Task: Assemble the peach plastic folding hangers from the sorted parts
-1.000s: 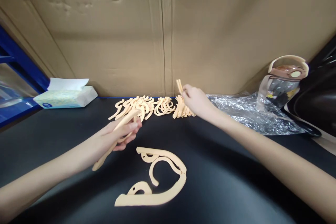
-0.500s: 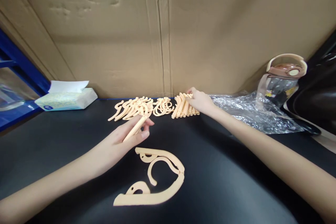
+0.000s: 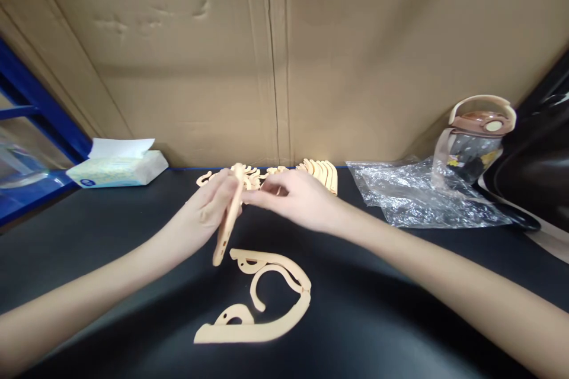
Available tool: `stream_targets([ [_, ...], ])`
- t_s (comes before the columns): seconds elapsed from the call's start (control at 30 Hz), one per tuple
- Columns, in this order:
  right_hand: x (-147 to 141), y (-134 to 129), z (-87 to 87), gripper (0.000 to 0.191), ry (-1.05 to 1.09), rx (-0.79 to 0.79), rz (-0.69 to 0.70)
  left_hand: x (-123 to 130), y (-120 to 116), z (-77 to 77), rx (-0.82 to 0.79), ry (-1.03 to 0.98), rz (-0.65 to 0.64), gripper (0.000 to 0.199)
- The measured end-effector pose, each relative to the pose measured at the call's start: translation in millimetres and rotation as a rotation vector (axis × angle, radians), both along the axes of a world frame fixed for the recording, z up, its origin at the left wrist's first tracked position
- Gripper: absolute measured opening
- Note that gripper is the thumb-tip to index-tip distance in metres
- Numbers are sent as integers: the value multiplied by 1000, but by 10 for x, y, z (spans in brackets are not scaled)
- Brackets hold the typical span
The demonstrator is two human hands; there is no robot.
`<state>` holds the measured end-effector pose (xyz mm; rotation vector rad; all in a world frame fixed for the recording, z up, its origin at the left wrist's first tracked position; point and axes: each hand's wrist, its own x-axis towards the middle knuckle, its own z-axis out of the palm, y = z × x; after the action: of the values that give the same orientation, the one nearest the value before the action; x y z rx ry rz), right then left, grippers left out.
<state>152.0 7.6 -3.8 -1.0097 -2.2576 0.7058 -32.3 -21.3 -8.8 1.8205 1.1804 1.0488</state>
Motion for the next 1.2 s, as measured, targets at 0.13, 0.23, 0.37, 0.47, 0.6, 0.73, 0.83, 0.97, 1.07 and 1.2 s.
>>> stream_targets([
  [0.13,-57,-167,77,39,197,-34,51,88,121,113,-33,-157,67,32],
  [0.23,2,-139,131,29,253,-32,-19,129,177,156,-86,-307,76,28],
  [0.37,41,-71,125,30,232,-41,-77,200,168,190,-155,-342,9,23],
  [0.47,80,-6,127,33,226,-26,-96,218,160,215,-124,-300,15,21],
  [0.6,214,124,217,35,239,58,-185,138,204,231,14,-180,38,24],
  [0.73,330,206,251,33,123,262,-259,67,250,210,95,17,32,31],
  [0.83,334,196,186,27,-184,674,-366,97,254,168,53,46,-59,38],
  [0.97,275,183,81,27,-569,805,-426,190,275,77,210,137,-13,40],
  [1.07,262,234,64,26,-407,500,-349,235,365,9,340,286,73,40],
  [1.2,343,355,128,27,85,-173,-261,266,619,-56,337,336,60,37],
])
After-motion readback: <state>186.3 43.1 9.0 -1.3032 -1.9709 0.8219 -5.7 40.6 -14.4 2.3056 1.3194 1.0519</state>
